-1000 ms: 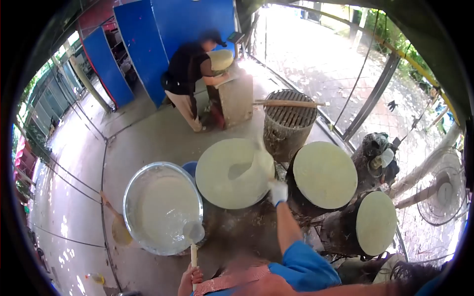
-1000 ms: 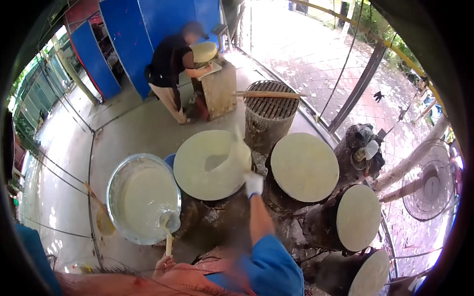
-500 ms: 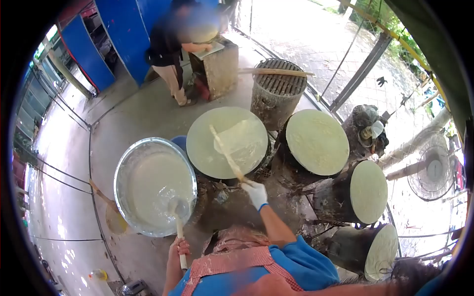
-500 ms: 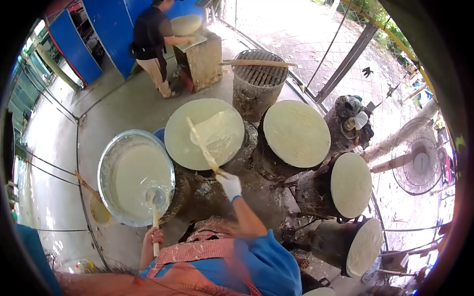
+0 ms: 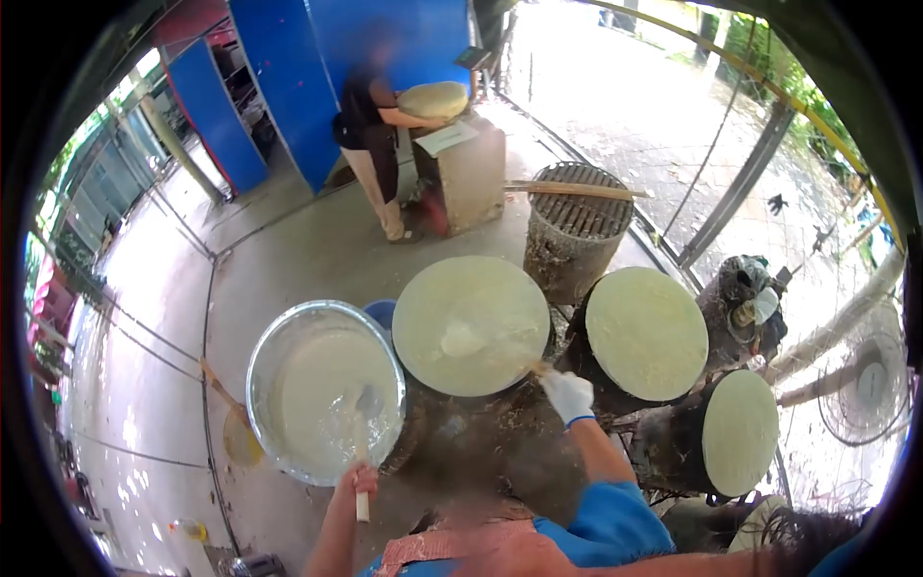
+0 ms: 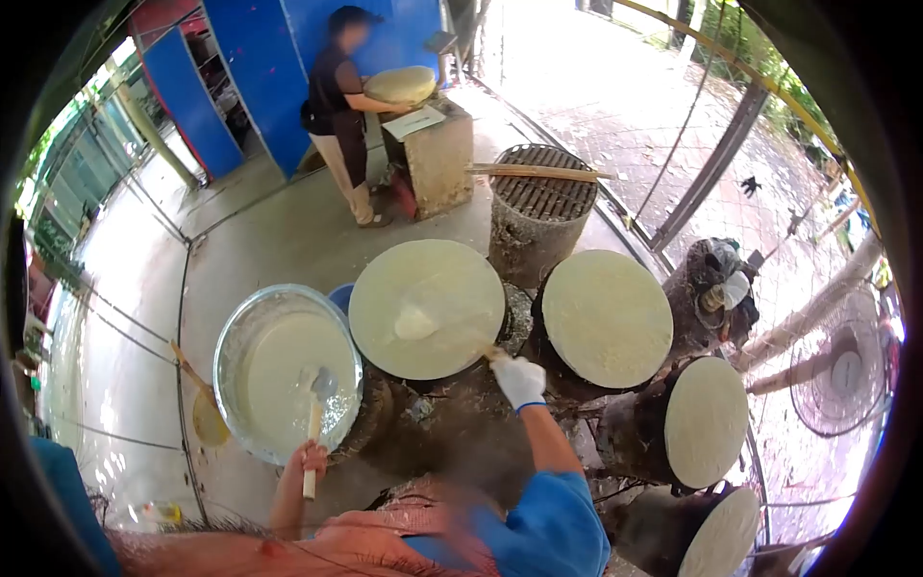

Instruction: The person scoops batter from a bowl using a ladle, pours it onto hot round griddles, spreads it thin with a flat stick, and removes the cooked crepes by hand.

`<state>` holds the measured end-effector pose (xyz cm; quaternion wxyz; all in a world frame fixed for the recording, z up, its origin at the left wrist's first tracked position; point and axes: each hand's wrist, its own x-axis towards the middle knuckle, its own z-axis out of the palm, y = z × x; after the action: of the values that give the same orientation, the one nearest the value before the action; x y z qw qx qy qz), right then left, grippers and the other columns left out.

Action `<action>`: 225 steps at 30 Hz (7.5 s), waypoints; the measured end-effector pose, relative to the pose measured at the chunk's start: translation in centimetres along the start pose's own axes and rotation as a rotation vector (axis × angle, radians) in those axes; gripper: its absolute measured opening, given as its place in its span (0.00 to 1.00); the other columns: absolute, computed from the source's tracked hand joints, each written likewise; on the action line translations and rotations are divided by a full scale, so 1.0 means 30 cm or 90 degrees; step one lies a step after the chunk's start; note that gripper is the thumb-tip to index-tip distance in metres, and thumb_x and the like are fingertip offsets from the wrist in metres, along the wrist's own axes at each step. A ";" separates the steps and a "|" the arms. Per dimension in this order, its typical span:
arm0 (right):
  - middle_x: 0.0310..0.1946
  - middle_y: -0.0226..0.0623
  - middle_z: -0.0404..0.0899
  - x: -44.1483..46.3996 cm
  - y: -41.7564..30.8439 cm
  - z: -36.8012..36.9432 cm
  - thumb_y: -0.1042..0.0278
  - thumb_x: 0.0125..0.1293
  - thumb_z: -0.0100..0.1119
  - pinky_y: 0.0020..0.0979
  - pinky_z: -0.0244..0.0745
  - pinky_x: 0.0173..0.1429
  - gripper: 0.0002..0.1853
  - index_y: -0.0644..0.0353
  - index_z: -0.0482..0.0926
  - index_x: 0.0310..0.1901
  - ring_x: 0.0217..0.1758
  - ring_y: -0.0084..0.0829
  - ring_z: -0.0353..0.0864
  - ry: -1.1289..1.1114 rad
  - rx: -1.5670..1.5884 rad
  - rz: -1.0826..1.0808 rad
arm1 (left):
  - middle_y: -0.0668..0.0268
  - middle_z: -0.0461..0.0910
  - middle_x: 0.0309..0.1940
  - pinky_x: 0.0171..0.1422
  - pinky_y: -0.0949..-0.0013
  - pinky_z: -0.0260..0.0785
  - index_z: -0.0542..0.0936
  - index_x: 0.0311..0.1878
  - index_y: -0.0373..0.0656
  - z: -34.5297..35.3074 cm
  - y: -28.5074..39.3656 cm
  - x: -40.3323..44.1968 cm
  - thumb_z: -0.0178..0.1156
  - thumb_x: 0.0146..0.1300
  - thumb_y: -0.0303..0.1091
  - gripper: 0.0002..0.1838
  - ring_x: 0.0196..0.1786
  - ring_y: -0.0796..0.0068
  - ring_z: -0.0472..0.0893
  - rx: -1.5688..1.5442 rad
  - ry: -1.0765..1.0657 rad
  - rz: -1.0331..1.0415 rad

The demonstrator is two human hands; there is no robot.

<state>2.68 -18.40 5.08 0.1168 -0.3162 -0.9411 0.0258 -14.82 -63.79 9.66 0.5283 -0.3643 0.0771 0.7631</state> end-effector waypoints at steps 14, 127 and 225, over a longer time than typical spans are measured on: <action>0.15 0.39 0.74 -0.355 -0.177 -0.013 0.48 0.60 0.53 0.42 0.70 0.18 0.13 0.43 0.81 0.36 0.15 0.37 0.76 0.038 -0.126 0.079 | 0.69 0.61 0.18 0.14 0.74 0.53 0.58 0.41 0.54 0.366 -0.276 0.501 0.52 0.60 0.26 0.14 0.13 0.80 0.61 0.578 0.057 0.282; 0.29 0.55 0.80 -1.983 1.247 -1.167 0.63 0.53 0.53 0.44 0.73 0.43 0.13 0.65 0.79 0.32 0.37 0.52 0.80 0.560 -0.152 1.398 | 0.73 0.58 0.17 0.11 0.84 0.48 0.59 0.35 0.46 -0.026 -2.225 0.934 0.42 0.71 0.35 0.08 0.13 0.88 0.57 0.810 0.627 -1.103; 0.31 0.49 0.81 -3.213 -1.130 -1.738 0.66 0.54 0.51 0.46 0.75 0.43 0.09 0.58 0.80 0.32 0.37 0.48 0.81 -0.275 -0.561 1.574 | 0.71 0.58 0.19 0.17 0.78 0.54 0.67 0.62 0.49 -0.245 -1.633 0.165 0.41 0.72 0.37 0.18 0.15 0.85 0.56 0.815 0.567 -1.149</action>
<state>69.48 -104.75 40.26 -0.2456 -0.9584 0.0346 -0.1413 30.04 -42.72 14.29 0.8867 -0.1900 0.3361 -0.2545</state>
